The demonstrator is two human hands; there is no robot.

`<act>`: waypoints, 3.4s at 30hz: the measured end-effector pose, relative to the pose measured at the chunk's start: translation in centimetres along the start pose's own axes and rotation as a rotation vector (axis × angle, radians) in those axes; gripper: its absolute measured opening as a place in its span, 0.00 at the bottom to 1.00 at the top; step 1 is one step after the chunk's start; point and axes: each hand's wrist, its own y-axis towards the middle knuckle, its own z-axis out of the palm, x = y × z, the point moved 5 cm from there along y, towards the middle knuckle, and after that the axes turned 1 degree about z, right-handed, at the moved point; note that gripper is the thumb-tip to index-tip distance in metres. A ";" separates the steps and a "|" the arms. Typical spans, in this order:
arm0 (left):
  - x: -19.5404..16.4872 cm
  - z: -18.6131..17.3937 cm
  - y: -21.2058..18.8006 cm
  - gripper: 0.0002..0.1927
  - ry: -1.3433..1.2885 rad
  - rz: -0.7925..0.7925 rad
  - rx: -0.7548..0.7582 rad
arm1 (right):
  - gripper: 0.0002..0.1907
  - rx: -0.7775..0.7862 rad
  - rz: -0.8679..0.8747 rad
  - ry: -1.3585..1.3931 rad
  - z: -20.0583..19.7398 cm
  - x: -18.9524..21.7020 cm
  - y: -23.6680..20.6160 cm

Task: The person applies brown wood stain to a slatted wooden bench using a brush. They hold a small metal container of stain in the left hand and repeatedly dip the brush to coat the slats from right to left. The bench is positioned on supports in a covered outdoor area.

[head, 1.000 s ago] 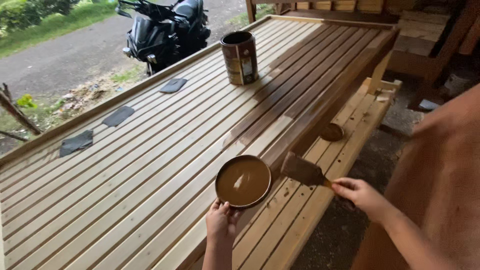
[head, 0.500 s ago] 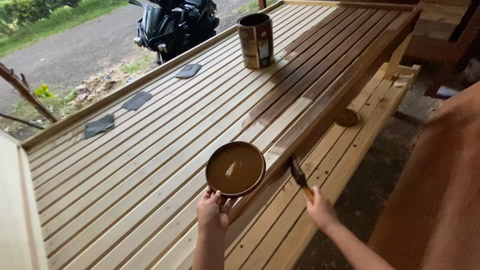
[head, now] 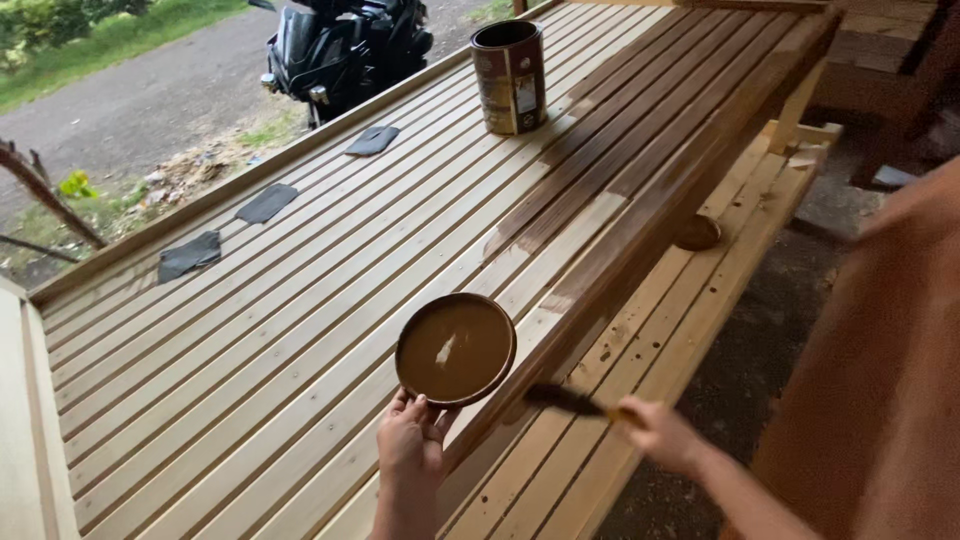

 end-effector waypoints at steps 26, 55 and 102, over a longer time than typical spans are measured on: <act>-0.9 1.3 -0.6 0.21 0.041 0.010 0.006 | 0.18 0.076 0.027 0.200 5.7 -3.2 -1.1; 1.5 2.2 0.7 0.19 0.057 0.014 0.096 | 0.17 -0.025 0.148 0.301 4.8 -5.4 -0.1; 3.5 6.5 0.8 0.20 0.028 0.004 -0.017 | 0.15 -0.559 -0.014 0.228 -9.8 -4.9 4.0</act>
